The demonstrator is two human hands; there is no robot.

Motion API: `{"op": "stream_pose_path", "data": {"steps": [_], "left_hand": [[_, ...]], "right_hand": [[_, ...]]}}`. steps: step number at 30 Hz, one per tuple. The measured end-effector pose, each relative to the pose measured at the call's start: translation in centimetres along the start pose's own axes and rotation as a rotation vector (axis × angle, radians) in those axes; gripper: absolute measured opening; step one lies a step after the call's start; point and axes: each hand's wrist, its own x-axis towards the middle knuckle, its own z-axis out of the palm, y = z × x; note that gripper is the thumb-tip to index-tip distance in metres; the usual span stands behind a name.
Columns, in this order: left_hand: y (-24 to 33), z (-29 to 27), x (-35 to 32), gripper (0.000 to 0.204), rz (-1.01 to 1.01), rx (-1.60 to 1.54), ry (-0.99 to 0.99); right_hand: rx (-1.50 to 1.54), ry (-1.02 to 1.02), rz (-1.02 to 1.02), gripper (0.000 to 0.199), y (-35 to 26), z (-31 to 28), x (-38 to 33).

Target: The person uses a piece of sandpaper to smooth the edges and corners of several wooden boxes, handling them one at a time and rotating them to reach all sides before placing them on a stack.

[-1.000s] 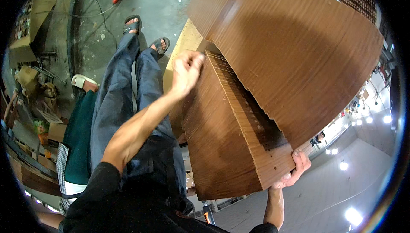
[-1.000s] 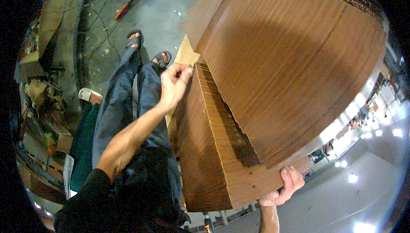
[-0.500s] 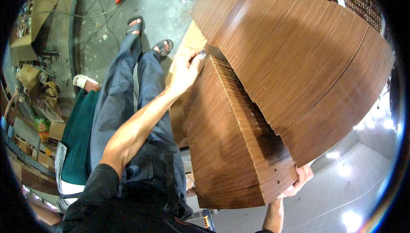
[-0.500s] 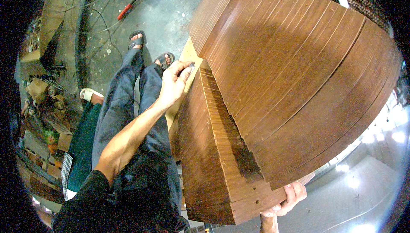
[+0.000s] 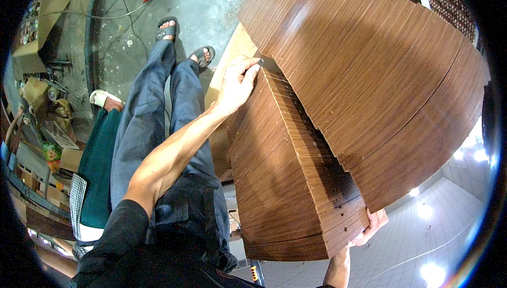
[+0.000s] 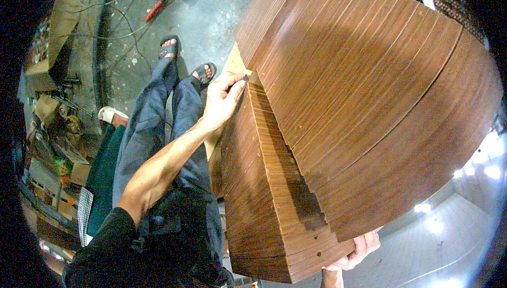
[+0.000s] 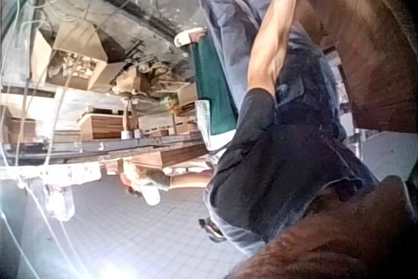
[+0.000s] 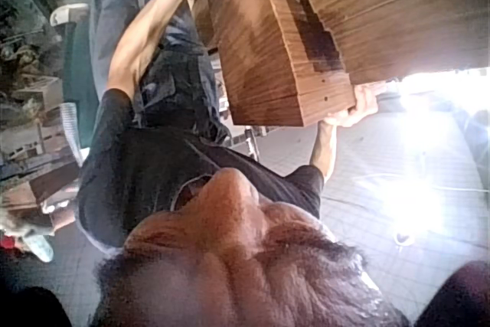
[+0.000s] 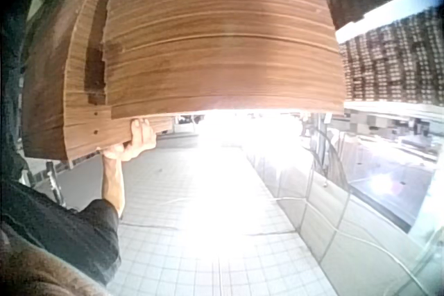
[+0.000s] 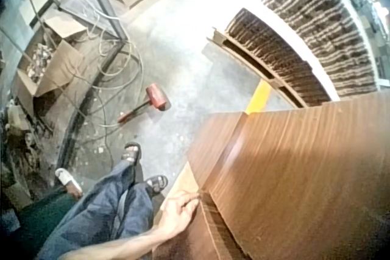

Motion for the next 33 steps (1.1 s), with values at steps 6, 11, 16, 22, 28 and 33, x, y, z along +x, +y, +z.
{"op": "stream_pose_path", "data": {"steps": [6,11,16,22,28,33], "left_hand": [[0.4,-0.3,-0.2,0.016,0.117,-0.063,-0.014],[-0.4,-0.2,0.0,0.016,0.035,-0.109,0.003],[0.1,0.2,0.3,0.015,0.104,-0.057,0.027],[1.3,-0.3,-1.0,0.016,0.07,-0.107,-0.017],[0.4,0.1,0.0,0.016,0.154,0.021,-0.001],[2.5,-0.7,-1.6,0.015,0.13,-0.012,-0.026]], "right_hand": [[0.01,0.012,0.015,0.059,1.2,0.0,-0.5],[0.034,0.016,0.043,0.089,3.5,-1.8,-2.8],[0.022,0.024,0.111,0.097,4.0,-1.7,-3.6],[0.054,0.069,0.086,0.094,3.4,-1.0,-3.3],[0.042,-0.099,-0.035,0.093,4.7,-2.4,-3.4],[0.073,0.062,0.038,0.076,3.9,-1.1,-3.0]]}}
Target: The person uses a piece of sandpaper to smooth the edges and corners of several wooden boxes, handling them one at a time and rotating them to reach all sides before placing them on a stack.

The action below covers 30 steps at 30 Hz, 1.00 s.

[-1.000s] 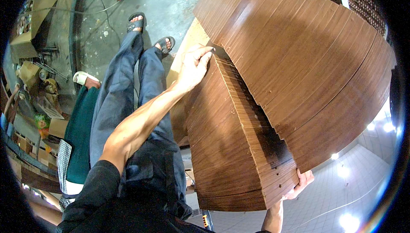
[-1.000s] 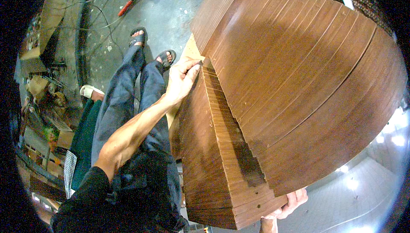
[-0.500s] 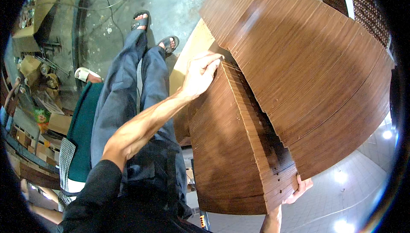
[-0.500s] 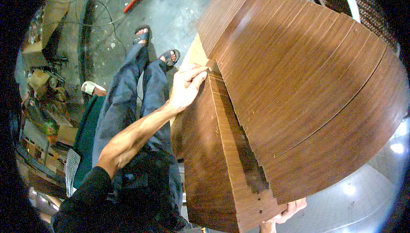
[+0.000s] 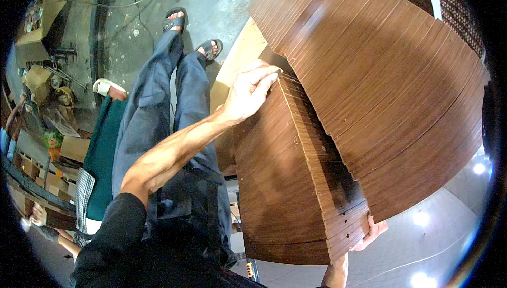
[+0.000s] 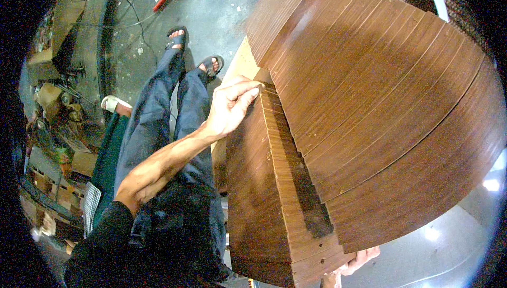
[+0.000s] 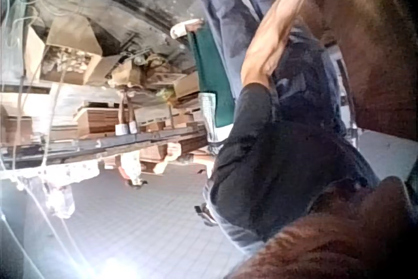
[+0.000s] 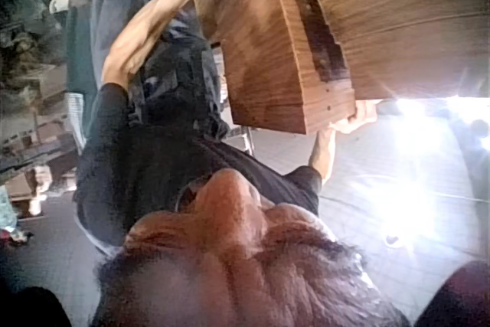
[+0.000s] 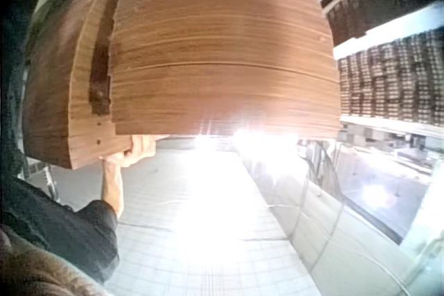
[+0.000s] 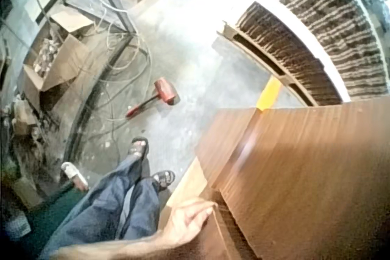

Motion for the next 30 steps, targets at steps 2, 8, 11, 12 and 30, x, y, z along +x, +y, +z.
{"op": "stream_pose_path", "data": {"steps": [2,8,11,12,30], "left_hand": [[-1.6,0.0,0.9,0.015,0.002,0.044,0.034],[1.9,0.6,-0.3,0.015,0.055,0.07,0.036],[4.7,0.5,-2.9,0.021,0.269,-0.052,0.017],[6.4,0.3,-3.6,0.024,0.354,-0.09,-0.008],[-1.8,-2.4,4.0,0.014,0.159,0.323,-0.267]], "right_hand": [[-0.113,-0.092,-0.064,0.063,-0.4,-0.5,-0.2],[-0.03,-0.171,-0.042,0.07,-1.0,-0.2,1.6],[-0.03,-0.129,-0.004,0.076,-1.5,-0.1,1.1],[-0.029,-0.125,0.007,0.078,-1.5,-0.1,0.8],[-0.107,-0.135,0.064,0.066,-2.9,0.1,0.7]]}}
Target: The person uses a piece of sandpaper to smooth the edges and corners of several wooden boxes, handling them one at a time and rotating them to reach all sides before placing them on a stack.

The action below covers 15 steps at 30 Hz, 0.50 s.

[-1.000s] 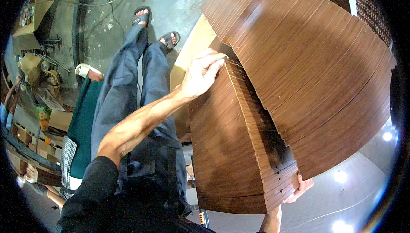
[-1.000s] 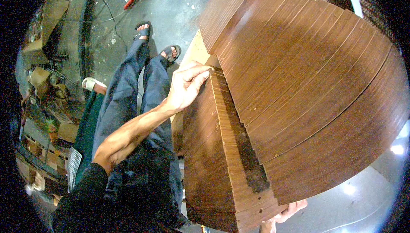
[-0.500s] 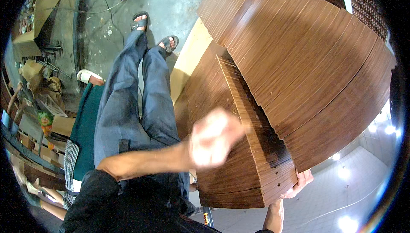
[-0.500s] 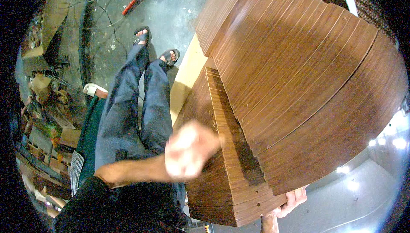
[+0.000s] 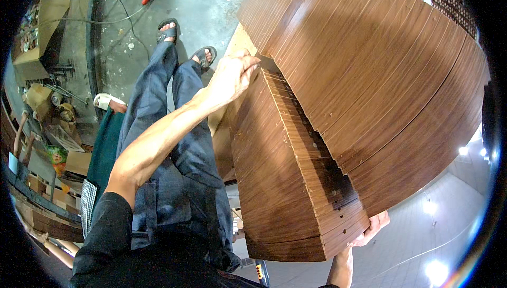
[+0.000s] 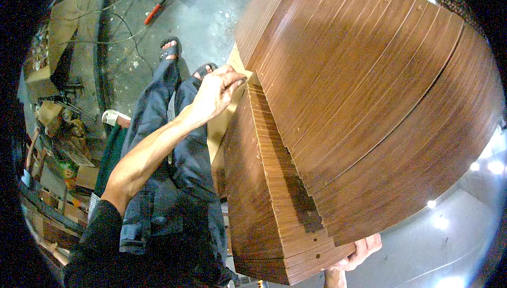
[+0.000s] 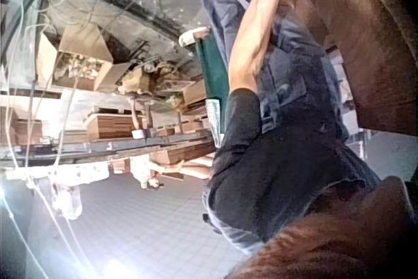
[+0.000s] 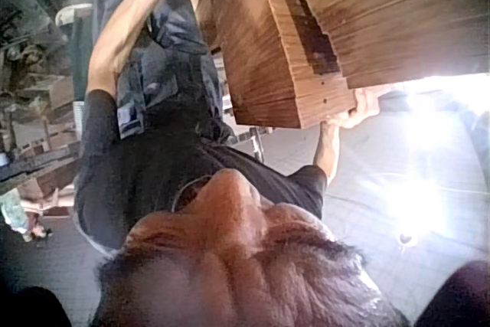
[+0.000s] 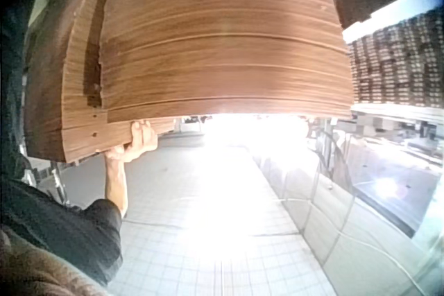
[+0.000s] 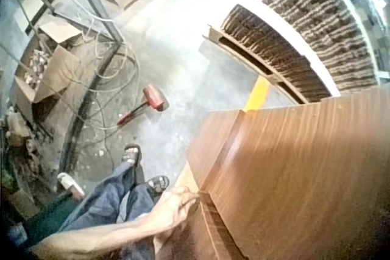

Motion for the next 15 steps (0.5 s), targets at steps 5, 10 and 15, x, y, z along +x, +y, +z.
{"op": "stream_pose_path", "data": {"steps": [5,10,15], "left_hand": [[-0.5,0.6,0.7,0.016,0.074,0.015,-0.047],[-0.5,0.7,1.2,0.016,0.108,0.091,-0.111],[1.9,-0.7,0.4,0.016,-0.046,-0.149,-0.17]], "right_hand": [[0.001,-0.016,-0.02,0.068,0.0,-0.3,0.1],[0.02,-0.064,-0.02,0.066,1.1,-0.8,-0.5],[-0.045,-0.041,0.02,0.063,0.0,-0.5,-0.1]]}}
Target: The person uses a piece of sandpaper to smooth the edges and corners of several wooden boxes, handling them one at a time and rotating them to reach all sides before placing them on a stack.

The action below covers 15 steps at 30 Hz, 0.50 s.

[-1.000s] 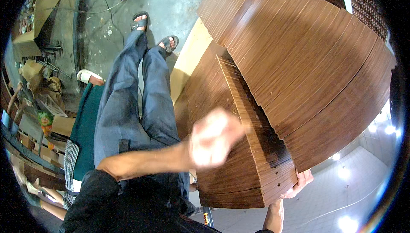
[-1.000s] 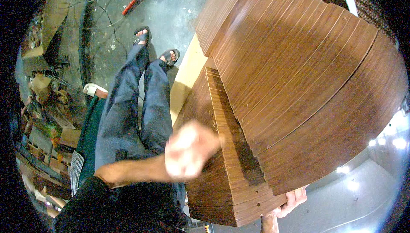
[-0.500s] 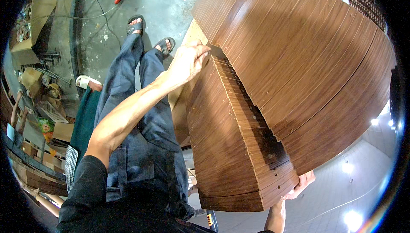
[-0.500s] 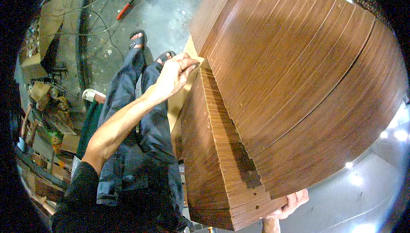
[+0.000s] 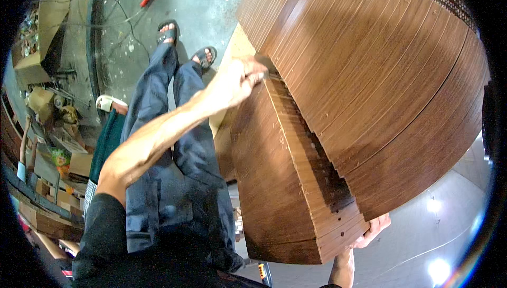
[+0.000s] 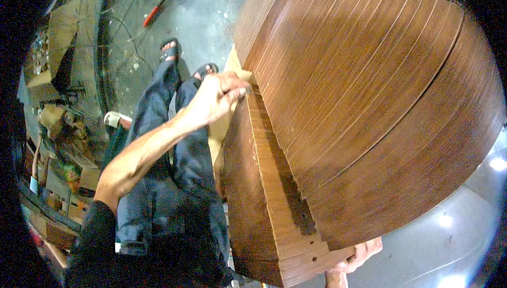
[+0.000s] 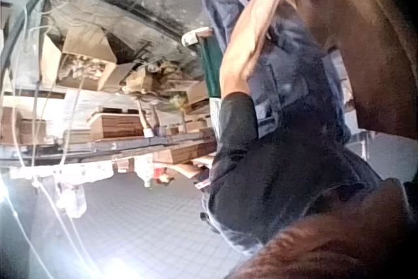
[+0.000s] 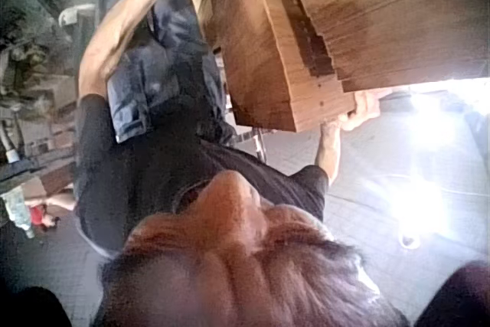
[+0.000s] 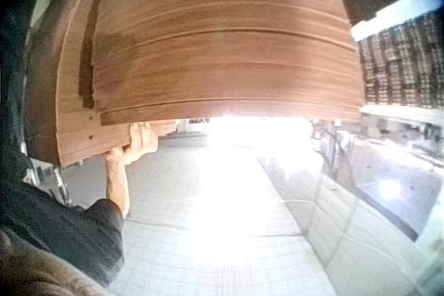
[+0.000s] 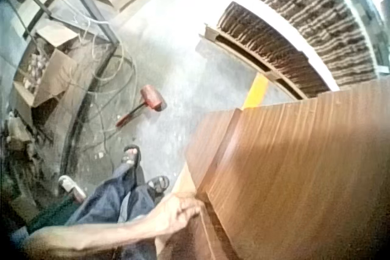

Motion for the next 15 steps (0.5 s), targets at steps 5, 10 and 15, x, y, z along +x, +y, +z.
{"op": "stream_pose_path", "data": {"steps": [5,10,15], "left_hand": [[-1.0,-0.4,1.7,0.017,0.026,0.121,0.038],[1.9,0.0,-0.5,0.016,-0.009,0.049,-0.012],[1.2,-0.6,-0.2,0.015,-0.04,0.031,0.045]], "right_hand": [[0.015,-0.033,0.005,0.061,-0.6,-0.1,0.9],[0.003,-0.012,0.016,0.064,-0.5,0.3,0.5],[0.006,-0.017,-0.016,0.066,-1.0,0.3,1.7]]}}
